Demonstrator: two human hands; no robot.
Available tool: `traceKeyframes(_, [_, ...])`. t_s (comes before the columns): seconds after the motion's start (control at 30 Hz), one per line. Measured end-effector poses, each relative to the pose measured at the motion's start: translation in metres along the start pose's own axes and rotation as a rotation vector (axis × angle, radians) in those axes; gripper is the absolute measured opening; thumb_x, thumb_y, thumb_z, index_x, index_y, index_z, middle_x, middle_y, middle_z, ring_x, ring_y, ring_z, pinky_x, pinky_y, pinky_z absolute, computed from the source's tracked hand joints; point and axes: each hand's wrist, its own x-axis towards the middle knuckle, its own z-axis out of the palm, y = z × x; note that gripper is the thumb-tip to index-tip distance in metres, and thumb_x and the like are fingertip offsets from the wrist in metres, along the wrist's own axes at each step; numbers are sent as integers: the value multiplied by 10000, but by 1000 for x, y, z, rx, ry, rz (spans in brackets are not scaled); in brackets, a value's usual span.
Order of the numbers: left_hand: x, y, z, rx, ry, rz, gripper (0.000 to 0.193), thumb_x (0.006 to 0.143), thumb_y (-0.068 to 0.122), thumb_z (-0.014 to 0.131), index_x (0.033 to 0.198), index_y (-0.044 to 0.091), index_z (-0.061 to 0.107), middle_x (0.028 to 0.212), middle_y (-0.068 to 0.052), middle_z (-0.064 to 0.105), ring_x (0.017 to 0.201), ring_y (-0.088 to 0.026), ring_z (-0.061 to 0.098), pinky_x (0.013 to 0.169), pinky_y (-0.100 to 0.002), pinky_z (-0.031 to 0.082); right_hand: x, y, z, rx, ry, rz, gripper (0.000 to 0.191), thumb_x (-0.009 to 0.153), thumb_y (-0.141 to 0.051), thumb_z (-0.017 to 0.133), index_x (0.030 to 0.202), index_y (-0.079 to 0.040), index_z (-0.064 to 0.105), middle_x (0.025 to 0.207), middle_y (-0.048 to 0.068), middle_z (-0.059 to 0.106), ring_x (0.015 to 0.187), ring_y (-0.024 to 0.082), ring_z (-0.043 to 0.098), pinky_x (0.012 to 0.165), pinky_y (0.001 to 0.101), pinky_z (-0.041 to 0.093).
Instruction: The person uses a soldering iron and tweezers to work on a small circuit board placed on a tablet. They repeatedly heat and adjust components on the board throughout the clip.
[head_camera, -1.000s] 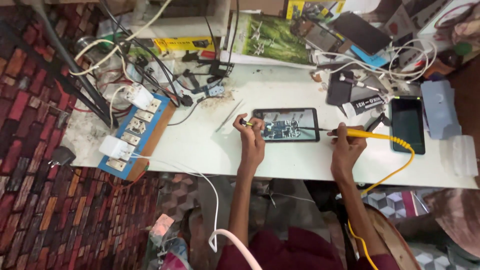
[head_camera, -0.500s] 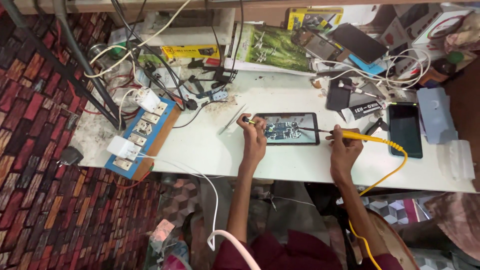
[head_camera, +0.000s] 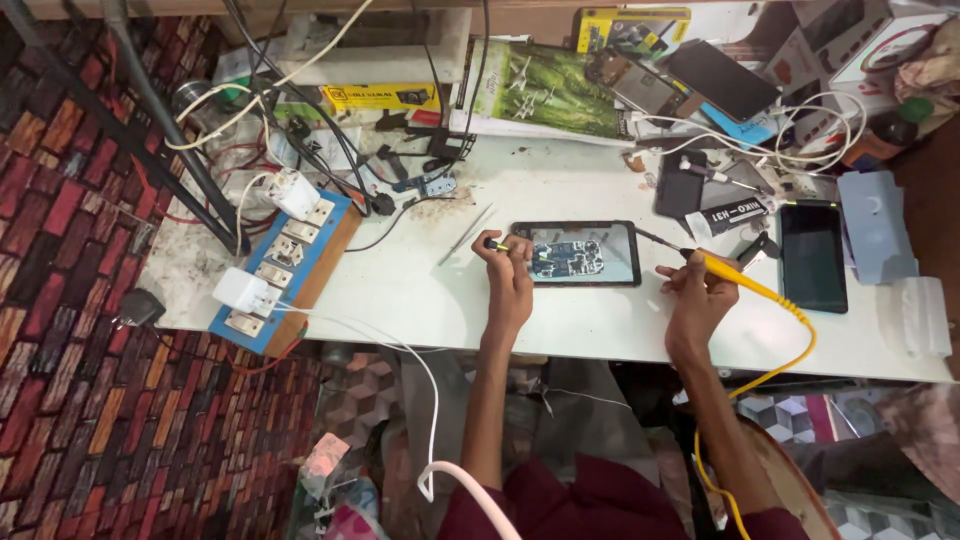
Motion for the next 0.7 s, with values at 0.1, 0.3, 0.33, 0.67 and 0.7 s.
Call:
traceKeyframes(0.1, [1, 2, -1, -46, -16, 17, 218, 1083, 13, 316, 1254, 82, 201, 915, -98, 484, 854, -173, 427, 865, -301, 413, -2, -4, 3, -98, 60, 21, 231, 1063, -172, 647, 1183, -11, 533, 916, 51, 626, 738, 178, 716, 614, 282, 525])
traceKeyframes(0.3, [3, 4, 3, -12, -3, 19, 244, 1063, -9, 319, 1258, 81, 202, 921, -110, 498, 865, -184, 438, 914, -314, 417, -2, -9, 5, -96, 20, -14, 280, 1075, -169, 679, 1238, -12, 515, 1000, 69, 612, 743, 170, 675, 637, 279, 529])
traceKeyframes(0.33, [4, 4, 3, -12, 4, 6, 237, 1072, -6, 322, 1259, 80, 206, 916, -109, 495, 861, -183, 433, 898, -316, 420, -2, -8, 4, -77, 27, -11, 288, 1073, -192, 670, 1240, -20, 510, 977, 59, 606, 736, 173, 679, 633, 279, 525])
traceKeyframes(0.67, [-8, 12, 1, 10, -8, 14, 227, 1091, 32, 334, 1268, 80, 201, 942, -107, 495, 862, -182, 422, 871, -307, 406, 6, 11, -8, 88, 113, 87, 242, 1103, -257, 623, 1091, -44, 509, 707, 44, 551, 625, 181, 623, 613, 295, 511])
traceKeyframes(0.7, [-7, 12, 0, -6, -18, 13, 218, 1098, 40, 336, 1264, 81, 201, 948, -106, 493, 864, -182, 417, 869, -306, 407, 5, 11, -8, 69, 117, 80, 218, 1088, -238, 626, 1072, -56, 506, 701, 43, 554, 602, 177, 615, 587, 287, 494])
